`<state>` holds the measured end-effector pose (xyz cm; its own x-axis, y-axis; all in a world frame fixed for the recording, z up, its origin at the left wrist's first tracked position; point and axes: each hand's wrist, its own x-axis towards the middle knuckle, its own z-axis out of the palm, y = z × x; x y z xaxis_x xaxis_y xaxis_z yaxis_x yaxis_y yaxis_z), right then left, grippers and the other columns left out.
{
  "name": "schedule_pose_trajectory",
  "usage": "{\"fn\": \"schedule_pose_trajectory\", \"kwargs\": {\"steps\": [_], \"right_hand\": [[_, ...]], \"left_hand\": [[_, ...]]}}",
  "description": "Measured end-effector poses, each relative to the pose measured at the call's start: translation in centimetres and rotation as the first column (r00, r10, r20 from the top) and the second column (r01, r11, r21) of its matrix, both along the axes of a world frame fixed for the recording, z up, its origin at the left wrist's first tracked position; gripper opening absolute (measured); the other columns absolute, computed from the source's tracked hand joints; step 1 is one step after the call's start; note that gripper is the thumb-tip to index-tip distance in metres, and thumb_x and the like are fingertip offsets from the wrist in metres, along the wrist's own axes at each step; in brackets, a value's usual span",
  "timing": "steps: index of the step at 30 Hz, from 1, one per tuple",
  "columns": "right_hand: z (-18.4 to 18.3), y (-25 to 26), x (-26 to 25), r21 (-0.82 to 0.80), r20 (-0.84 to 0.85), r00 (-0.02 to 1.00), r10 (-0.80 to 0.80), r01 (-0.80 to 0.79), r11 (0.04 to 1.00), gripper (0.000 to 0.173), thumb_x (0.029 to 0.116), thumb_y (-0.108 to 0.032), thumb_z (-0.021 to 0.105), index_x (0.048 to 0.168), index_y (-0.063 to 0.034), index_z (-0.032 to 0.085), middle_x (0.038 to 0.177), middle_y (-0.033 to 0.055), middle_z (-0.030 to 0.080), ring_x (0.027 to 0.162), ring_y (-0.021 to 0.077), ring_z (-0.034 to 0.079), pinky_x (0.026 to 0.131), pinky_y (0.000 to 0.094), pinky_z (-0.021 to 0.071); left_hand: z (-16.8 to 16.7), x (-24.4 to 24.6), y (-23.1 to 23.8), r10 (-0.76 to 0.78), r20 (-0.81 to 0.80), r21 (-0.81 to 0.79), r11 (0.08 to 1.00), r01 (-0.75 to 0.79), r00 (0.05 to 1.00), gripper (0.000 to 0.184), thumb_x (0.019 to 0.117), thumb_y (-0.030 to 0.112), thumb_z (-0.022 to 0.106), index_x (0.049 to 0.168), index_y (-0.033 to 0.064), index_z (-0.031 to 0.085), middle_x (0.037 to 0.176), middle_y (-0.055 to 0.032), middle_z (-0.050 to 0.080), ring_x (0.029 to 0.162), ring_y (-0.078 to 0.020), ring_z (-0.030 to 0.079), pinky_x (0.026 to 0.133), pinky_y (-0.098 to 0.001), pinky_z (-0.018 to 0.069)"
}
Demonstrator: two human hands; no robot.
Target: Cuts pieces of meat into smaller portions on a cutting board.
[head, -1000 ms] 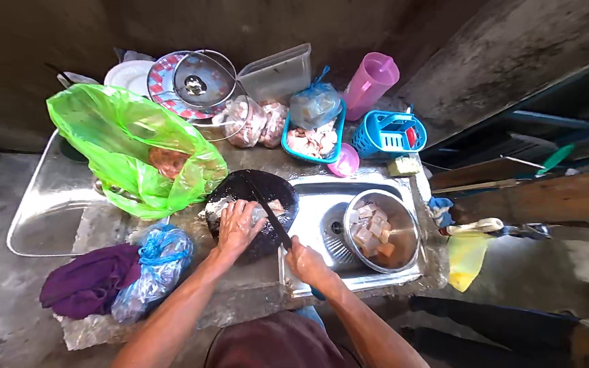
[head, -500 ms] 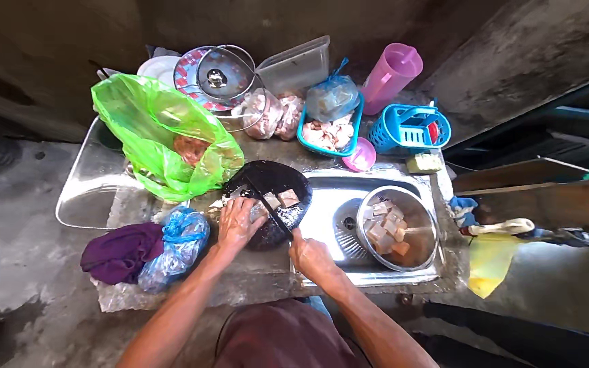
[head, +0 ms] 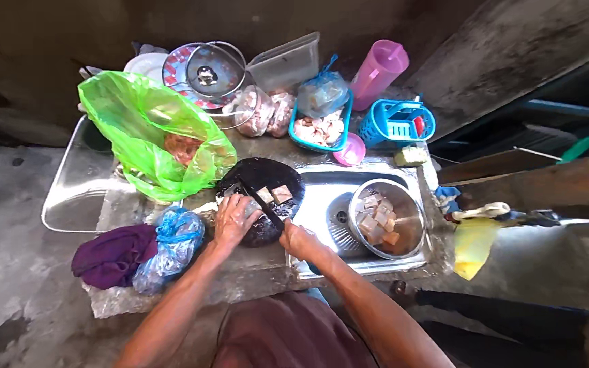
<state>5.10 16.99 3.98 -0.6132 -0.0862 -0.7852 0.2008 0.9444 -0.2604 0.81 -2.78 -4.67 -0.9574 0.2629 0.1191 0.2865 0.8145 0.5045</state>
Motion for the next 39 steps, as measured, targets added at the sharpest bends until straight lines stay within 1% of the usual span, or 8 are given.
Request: {"fn": "schedule_pose_trajectory", "kwargs": {"steps": [5, 9, 19, 27, 31, 34, 37, 39], "right_hand": [[-0.6, 1.7, 3.2, -0.007, -0.034, 0.999, 0.012, -0.012, 1.000, 0.041, 0.1084, -0.030, 0.041, 0.142, -0.0063, 0.045, 0.111, 0.0236, 0.068, 0.101, 0.0409, 0.071, 0.084, 0.0597, 0.0558], [0.9, 1.4, 4.3, 0.079, -0.115, 0.991, 0.071, -0.063, 0.995, 0.041, 0.1081, -0.028, 0.038, 0.143, -0.0072, 0.045, 0.108, 0.0230, 0.070, 0.105, 0.0423, 0.071, 0.086, 0.0600, 0.0556], [1.1, -3.1, 3.9, 0.078, -0.092, 0.990, 0.109, -0.102, 0.992, 0.043, 0.1080, -0.027, 0.038, 0.146, -0.0049, 0.041, 0.111, 0.0235, 0.070, 0.106, 0.0424, 0.071, 0.087, 0.0593, 0.0559], [0.3, -3.1, 2.9, 0.080, -0.010, 0.993, 0.120, -0.119, 0.990, 0.048, 0.1081, -0.028, 0.040, 0.149, -0.0033, 0.037, 0.117, 0.0257, 0.068, 0.110, 0.0438, 0.069, 0.091, 0.0614, 0.0544], [0.3, -1.8, 3.7, 0.016, 0.007, 0.996, 0.086, -0.086, 0.996, 0.047, 0.1080, -0.030, 0.042, 0.147, -0.0044, 0.041, 0.118, 0.0253, 0.068, 0.112, 0.0428, 0.068, 0.092, 0.0618, 0.0539], [0.6, 0.0, 5.4, 0.019, -0.002, 0.995, 0.096, -0.096, 0.995, 0.044, 0.1079, -0.031, 0.043, 0.142, -0.0044, 0.047, 0.117, 0.0250, 0.068, 0.112, 0.0430, 0.068, 0.092, 0.0625, 0.0534], [1.1, 1.5, 6.5, 0.005, -0.061, 0.994, 0.094, -0.094, 0.996, 0.041, 0.1065, -0.033, 0.044, 0.137, -0.0066, 0.052, 0.110, 0.0233, 0.070, 0.108, 0.0427, 0.069, 0.089, 0.0623, 0.0535], [1.4, 2.8, 6.7, -0.047, -0.109, 0.994, -0.024, 0.019, 0.999, 0.040, 0.1064, -0.032, 0.044, 0.138, -0.0084, 0.054, 0.109, 0.0221, 0.071, 0.106, 0.0414, 0.070, 0.089, 0.0623, 0.0532]], "left_hand": [[0.1, 0.5, -0.2, 0.031, 0.025, -0.010, 0.999, -0.031, 0.999, 0.055, 0.0955, 0.047, 0.068, 0.131, 0.0042, 0.067, 0.125, -0.0242, 0.065, 0.119, -0.0448, 0.061, 0.102, -0.0573, 0.0484], [1.8, 1.5, -1.7, 0.027, 0.113, 0.027, 0.999, -0.030, 0.993, 0.075, 0.0885, 0.047, 0.077, 0.143, 0.0005, 0.055, 0.141, -0.0245, 0.057, 0.132, -0.0434, 0.054, 0.111, -0.0549, 0.0436], [-0.3, 2.7, -2.6, 0.097, -0.015, 0.091, 0.991, -0.096, 0.995, 0.044, 0.0925, 0.034, 0.074, 0.119, -0.0001, 0.071, 0.122, -0.0215, 0.069, 0.117, -0.0409, 0.065, 0.103, -0.0531, 0.0510], [-0.9, 2.8, -2.2, 0.123, -0.089, 0.105, 0.988, -0.113, 0.988, 0.036, 0.0944, 0.029, 0.072, 0.117, 0.0011, 0.072, 0.122, -0.0190, 0.070, 0.115, -0.0389, 0.067, 0.100, -0.0519, 0.0531], [-0.3, 2.1, -2.5, 0.099, -0.029, 0.073, 0.993, -0.097, 0.995, 0.036, 0.0966, 0.031, 0.070, 0.120, 0.0037, 0.071, 0.123, -0.0167, 0.071, 0.116, -0.0376, 0.066, 0.101, -0.0507, 0.0525], [1.3, 1.7, -2.3, 0.092, 0.144, -0.004, 0.996, -0.093, 0.985, 0.041, 0.0989, 0.031, 0.066, 0.129, 0.0038, 0.065, 0.131, -0.0202, 0.065, 0.121, -0.0392, 0.063, 0.102, -0.0524, 0.0509], [3.4, 1.0, -1.1, 0.163, 0.294, -0.147, 0.981, -0.124, 0.942, 0.041, 0.0985, 0.023, 0.061, 0.134, 0.0023, 0.058, 0.137, -0.0237, 0.058, 0.121, -0.0401, 0.062, 0.099, -0.0529, 0.0529], [4.4, 0.4, -0.2, 0.208, 0.340, -0.228, 0.964, -0.134, 0.917, 0.040, 0.0975, 0.016, 0.060, 0.134, 0.0021, 0.057, 0.139, -0.0245, 0.055, 0.122, -0.0402, 0.062, 0.098, -0.0524, 0.0534]]}}
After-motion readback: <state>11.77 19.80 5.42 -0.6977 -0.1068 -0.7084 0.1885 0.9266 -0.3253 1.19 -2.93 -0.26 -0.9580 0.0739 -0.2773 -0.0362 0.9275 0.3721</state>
